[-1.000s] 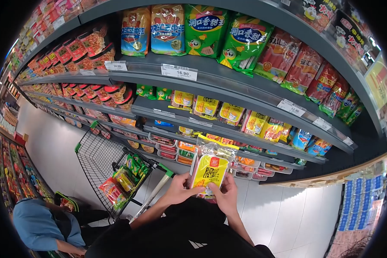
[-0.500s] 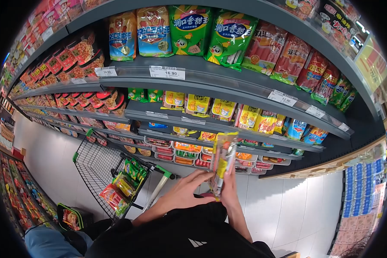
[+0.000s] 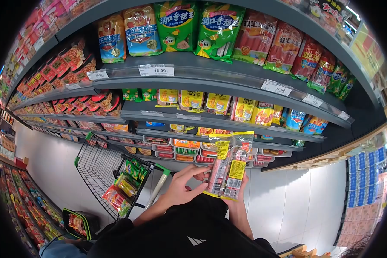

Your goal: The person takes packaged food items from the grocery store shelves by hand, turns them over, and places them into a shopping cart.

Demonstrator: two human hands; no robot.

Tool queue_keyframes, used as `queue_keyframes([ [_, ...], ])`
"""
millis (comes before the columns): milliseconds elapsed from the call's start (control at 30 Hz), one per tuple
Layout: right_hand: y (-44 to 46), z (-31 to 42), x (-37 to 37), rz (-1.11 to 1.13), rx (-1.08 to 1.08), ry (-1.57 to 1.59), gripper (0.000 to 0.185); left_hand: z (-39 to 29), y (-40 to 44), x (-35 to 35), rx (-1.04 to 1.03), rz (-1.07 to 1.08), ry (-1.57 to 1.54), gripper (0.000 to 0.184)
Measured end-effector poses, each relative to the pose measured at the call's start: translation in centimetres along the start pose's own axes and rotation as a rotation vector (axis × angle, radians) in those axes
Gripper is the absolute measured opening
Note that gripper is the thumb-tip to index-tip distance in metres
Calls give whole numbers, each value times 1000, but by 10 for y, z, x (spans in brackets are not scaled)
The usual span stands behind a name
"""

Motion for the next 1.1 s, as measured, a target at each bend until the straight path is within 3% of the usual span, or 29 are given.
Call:
queue_keyframes([
  [33,0,1,-5,42,-3,50,96,0,0,0,8,-4,-5,49],
  [133,-1,3,-6,14,14,-222,87,2,-1,1,29,-14,-18,51],
  [233,-4,2,15,-393,112,-669,71,15,-4,0,81,-20,-86,60],
  [333,3,0,0,-350,202,-1104,67,34,-10,-7,182,-45,-236,69],
  [400,3,-3,3,-313,260,-1167,67,55,-19,-10,243,-60,-298,76],
  [467,0,-5,2,-298,229,-1272,66,66,-22,-7,375,-135,-394,72],
  [633,0,-12,2,-314,165,-1301,63,98,-31,12,450,-196,-704,54],
  [733,3,-18,12,-363,119,-1246,59,98,-41,16,534,-248,-823,53],
  [800,6,-23,15,-364,35,-1250,56,104,-50,14,513,-280,-846,53],
  [1100,16,-56,8,-404,81,-1189,48,109,-80,33,455,-430,-852,55],
])
Point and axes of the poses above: each hand's wrist, its own y-axis towards the middle knuckle, its own x-axis out of the back of the hand, z = x × y, the point moved 4 cm from there along y, towards the middle knuckle, and after that the axes turned 11 degrees about -y, right-handed, at the moved point
